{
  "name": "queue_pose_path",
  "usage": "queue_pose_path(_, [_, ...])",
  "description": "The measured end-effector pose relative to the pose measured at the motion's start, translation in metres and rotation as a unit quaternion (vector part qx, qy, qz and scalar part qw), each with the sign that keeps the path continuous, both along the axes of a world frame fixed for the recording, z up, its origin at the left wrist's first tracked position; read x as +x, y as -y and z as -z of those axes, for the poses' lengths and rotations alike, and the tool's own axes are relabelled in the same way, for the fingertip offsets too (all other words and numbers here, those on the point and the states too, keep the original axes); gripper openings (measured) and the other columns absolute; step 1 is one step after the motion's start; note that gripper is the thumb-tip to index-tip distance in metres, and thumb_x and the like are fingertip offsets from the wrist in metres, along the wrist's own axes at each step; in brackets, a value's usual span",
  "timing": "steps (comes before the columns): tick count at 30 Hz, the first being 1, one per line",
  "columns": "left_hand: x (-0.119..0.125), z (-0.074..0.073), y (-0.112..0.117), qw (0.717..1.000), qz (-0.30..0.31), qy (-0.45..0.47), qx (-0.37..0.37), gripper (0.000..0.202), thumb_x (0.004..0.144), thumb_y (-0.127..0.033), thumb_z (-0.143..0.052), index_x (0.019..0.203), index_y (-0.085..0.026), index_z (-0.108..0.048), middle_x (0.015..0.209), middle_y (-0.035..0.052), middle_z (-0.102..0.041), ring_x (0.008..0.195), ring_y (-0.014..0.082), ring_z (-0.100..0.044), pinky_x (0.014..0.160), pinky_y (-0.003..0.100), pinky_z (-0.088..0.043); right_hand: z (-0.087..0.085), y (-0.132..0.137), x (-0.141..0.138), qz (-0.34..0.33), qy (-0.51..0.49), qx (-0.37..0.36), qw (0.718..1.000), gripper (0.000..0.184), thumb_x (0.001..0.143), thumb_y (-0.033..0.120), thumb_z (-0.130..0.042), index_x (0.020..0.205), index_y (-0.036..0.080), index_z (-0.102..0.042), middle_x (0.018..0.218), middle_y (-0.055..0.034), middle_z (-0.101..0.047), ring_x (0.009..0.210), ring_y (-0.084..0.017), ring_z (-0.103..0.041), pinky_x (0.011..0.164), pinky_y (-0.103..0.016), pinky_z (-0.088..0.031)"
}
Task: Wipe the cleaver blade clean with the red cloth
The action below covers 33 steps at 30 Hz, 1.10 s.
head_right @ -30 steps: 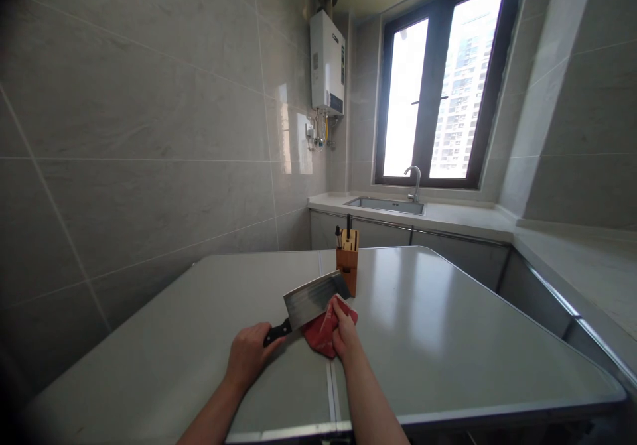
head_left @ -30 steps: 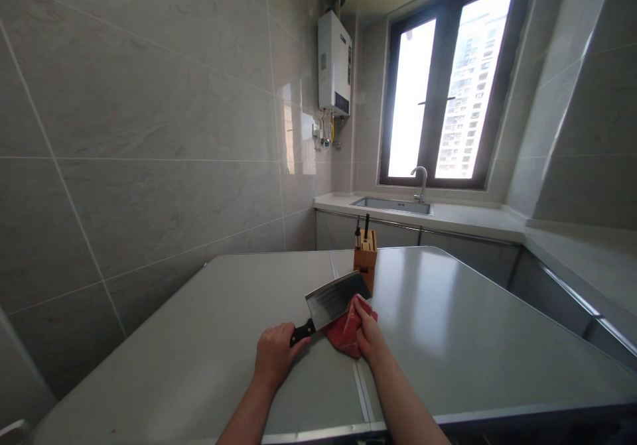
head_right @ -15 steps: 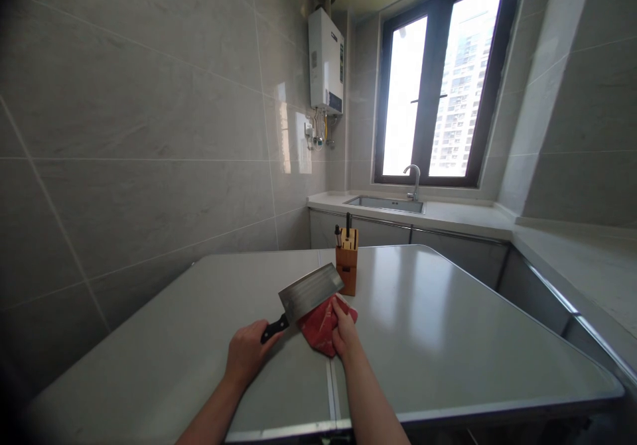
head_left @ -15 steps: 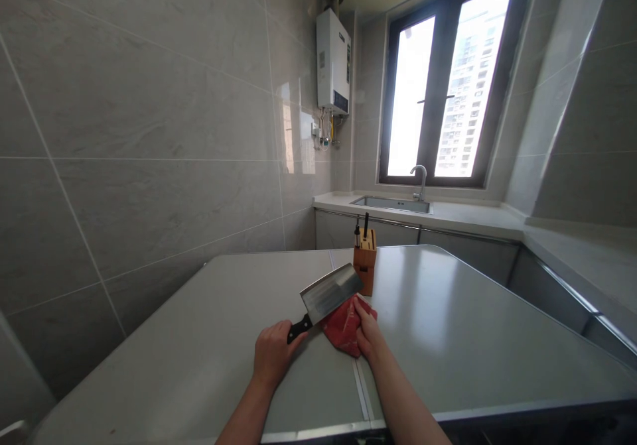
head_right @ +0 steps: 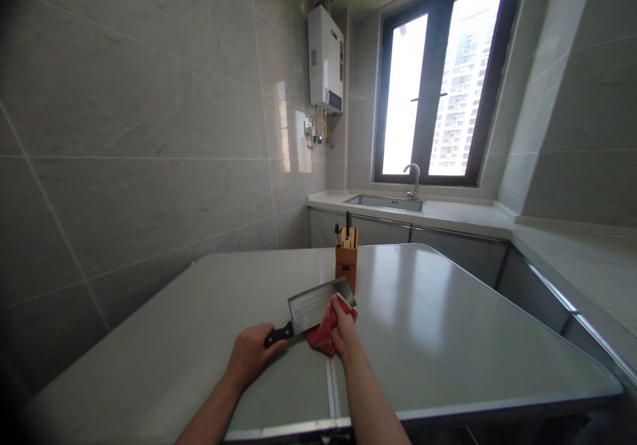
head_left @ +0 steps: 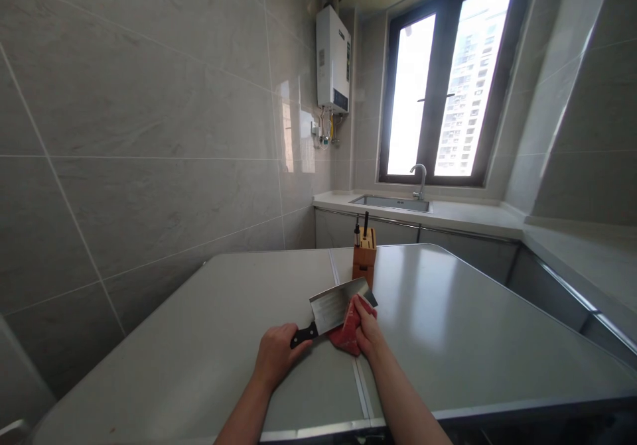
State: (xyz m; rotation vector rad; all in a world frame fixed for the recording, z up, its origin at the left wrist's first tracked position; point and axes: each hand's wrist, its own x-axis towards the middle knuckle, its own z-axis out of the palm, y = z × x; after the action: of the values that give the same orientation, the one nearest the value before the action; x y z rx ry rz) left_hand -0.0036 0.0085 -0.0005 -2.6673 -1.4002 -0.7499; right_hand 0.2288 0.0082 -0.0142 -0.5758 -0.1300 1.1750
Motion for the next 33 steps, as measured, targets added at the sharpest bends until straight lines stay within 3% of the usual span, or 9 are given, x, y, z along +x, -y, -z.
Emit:
queue_pose_path(9, [0.0013, -0.0009, 0.0008, 0.999, -0.028, -0.009, 0.038, 0.044, 0.083, -0.059, -0.043, 0.075, -0.019, -0.058, 0.074, 0.0046, -0.065, 0.070, 0.0203, -0.057, 0.064, 0.029, -0.032, -0.0012, 0.0016, -0.0015, -0.006, 0.010, 0.016, 1.000, 0.027, 0.055, 0.019, -0.082, 0.073, 0.016, -0.064, 0.068, 0.0000, -0.072, 0.062, -0.015, -0.068, 0.064, -0.025, -0.058])
queue_pose_path(16, [0.0010, 0.0032, -0.0020, 0.996, -0.048, 0.004, 0.076, 0.046, 0.085, -0.060, -0.039, 0.072, -0.019, -0.056, 0.072, 0.0043, -0.064, 0.067, 0.0203, -0.057, 0.062, 0.029, -0.032, -0.0020, 0.0025, -0.0018, -0.052, 0.011, 0.046, 0.998, 0.026, 0.057, 0.020, -0.082, 0.076, 0.016, -0.065, 0.074, -0.0014, -0.073, 0.068, -0.016, -0.069, 0.075, -0.029, -0.057])
queue_pose_path(24, [0.0005, 0.0040, -0.0030, 0.996, -0.057, 0.018, 0.060, 0.046, 0.085, -0.060, -0.037, 0.074, -0.019, -0.056, 0.074, 0.0041, -0.064, 0.067, 0.0203, -0.057, 0.062, 0.029, -0.032, -0.0006, 0.0029, -0.0018, -0.047, 0.021, 0.061, 0.997, 0.028, 0.056, 0.019, -0.082, 0.076, 0.017, -0.064, 0.074, -0.0003, -0.072, 0.072, -0.016, -0.070, 0.075, -0.027, -0.057])
queue_pose_path(33, [-0.0004, 0.0017, -0.0012, 1.000, 0.009, 0.007, 0.002, 0.043, 0.084, -0.059, -0.041, 0.080, -0.020, -0.060, 0.074, 0.0032, -0.064, 0.072, 0.0195, -0.058, 0.065, 0.027, -0.033, 0.0028, -0.0015, -0.0001, 0.000, 0.043, 0.013, 0.999, 0.026, 0.054, 0.020, -0.082, 0.068, 0.017, -0.060, 0.062, 0.0029, -0.069, 0.058, -0.012, -0.067, 0.058, -0.020, -0.058])
